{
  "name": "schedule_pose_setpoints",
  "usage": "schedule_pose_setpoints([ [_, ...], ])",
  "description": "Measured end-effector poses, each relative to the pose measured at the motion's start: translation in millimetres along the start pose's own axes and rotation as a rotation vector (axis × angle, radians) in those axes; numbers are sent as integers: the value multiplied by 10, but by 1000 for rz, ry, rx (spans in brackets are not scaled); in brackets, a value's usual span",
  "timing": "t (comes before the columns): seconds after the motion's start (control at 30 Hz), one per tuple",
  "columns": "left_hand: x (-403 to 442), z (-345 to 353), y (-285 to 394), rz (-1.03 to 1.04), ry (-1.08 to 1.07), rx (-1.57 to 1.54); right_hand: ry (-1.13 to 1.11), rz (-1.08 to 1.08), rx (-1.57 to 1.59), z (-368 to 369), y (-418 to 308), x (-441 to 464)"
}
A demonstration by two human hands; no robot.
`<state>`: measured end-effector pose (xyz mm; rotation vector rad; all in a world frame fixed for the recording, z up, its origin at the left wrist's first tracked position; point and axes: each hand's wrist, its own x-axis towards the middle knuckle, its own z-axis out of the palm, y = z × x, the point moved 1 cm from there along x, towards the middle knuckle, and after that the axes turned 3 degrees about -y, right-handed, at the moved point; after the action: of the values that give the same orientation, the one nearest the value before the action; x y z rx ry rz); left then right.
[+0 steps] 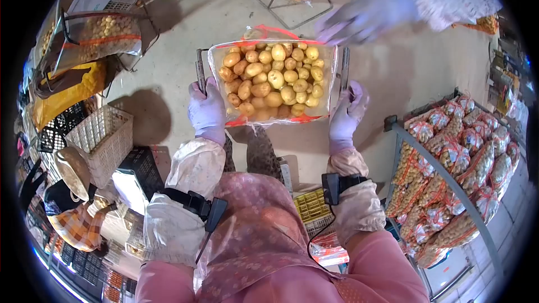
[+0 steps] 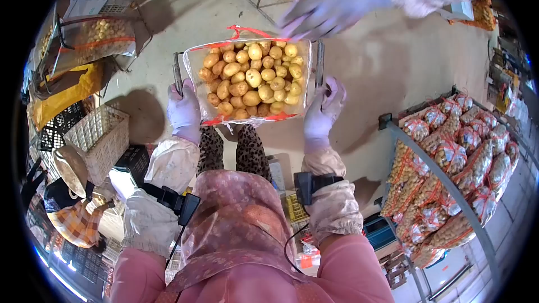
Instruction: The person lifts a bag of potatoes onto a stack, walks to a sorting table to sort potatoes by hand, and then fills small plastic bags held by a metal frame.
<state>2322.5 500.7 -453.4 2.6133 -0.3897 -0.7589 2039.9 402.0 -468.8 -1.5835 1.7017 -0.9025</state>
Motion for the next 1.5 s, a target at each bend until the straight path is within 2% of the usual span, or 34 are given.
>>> schedule_pose_setpoints([
  [0.03, 1, -4, 2, -2, 9, 31, 65, -85, -56, -55, -230, -2],
  [0.07, 6, -11, 19, -14, 11, 23, -1, -358, -254, -89, -408, 25],
  [0.1, 6, -11, 33, -13, -13, 15, -12, -366, -257, -47, -472, 45],
  [0.17, -18, -20, 39, -23, -46, 11, -601, -538, -299, 124, -574, -50],
  [0.2, -3, -16, 58, -29, -61, 7, -610, -539, -302, 243, -485, -90],
  [0.27, 43, 8, 90, -2, -37, 8, -631, -265, -638, 565, -279, -48],
  [0.3, 80, 25, 91, -4, -32, 2, -631, -273, -639, 629, -284, -4],
  [0.37, 93, 42, 98, 11, -41, 66, -664, -76, -660, 669, -292, 42],
  [0.43, 96, 14, 107, -22, -67, 32, -669, -127, -696, 616, -261, 80],
  [0.5, 106, 16, 133, -47, -91, -8, -633, -65, -420, 548, -197, 70],
  [0.53, 105, 32, 126, -46, -76, 19, -603, 145, -167, 509, -201, 19],
  [0.57, 101, 40, 127, -47, -65, 51, -608, 143, -169, 525, -205, -2],
  [0.63, 104, 76, 117, -49, -87, 24, -475, 404, 310, 536, -189, -94],
  [0.67, 110, 93, 136, -43, -103, -7, -482, 456, 151, 557, -336, -102],
  [0.7, 110, 97, 178, -43, -104, -6, -482, 456, 151, 602, -371, -146],
  [0.77, 100, 94, 228, -51, -101, -31, -703, 44, -168, 732, -503, -212],
  [0.8, 102, 103, 200, -39, -89, -33, -830, -13, -261, 811, -567, -205],
  [0.83, 90, 96, 164, -41, -90, -33, -832, -13, -262, 888, -708, -181],
  [0.9, 62, 50, 72, -33, -100, -73, -907, -408, -412, 1078, -964, -186],
  [0.93, 58, 34, 28, -30, -93, -82, -908, -409, -413, 1202, -981, -203],
  [1.0, 90, 85, -115, 28, -47, -43, -906, -707, -463, 1486, -1015, -212],
  [1.03, 105, 113, -181, 86, -3, -3, -907, -710, -465, 1610, -982, -231],
  [1.1, 88, 39, -100, 30, -42, -39, -731, -899, -679, 1837, -851, -288],
  [1.13, 84, 8, -48, -23, -81, -72, -731, -915, -849, 1953, -785, -284],
  [1.17, 87, -13, -12, -25, -84, -76, -733, -917, -853, 2052, -780, -223],
  [1.27, 77, -30, 40, -39, -115, -70, -1216, -499, -952, 2273, -925, 70],
  [1.3, 76, -36, 53, -39, -120, -73, -1215, -496, -958, 2337, -959, 165],
  [1.37, 77, -48, 83, -26, -158, -112, -1371, -270, -940, 2465, -958, 294],
  [1.4, 76, -44, 95, -22, -159, -114, -1265, -323, -973, 2478, -886, 301],
  [1.43, 74, -45, 99, -28, -155, -134, -1261, -324, -973, 2513, -840, 333],
  [1.5, 67, -26, 81, -34, -146, -152, -1322, -109, -861, 2580, -739, 396],
])
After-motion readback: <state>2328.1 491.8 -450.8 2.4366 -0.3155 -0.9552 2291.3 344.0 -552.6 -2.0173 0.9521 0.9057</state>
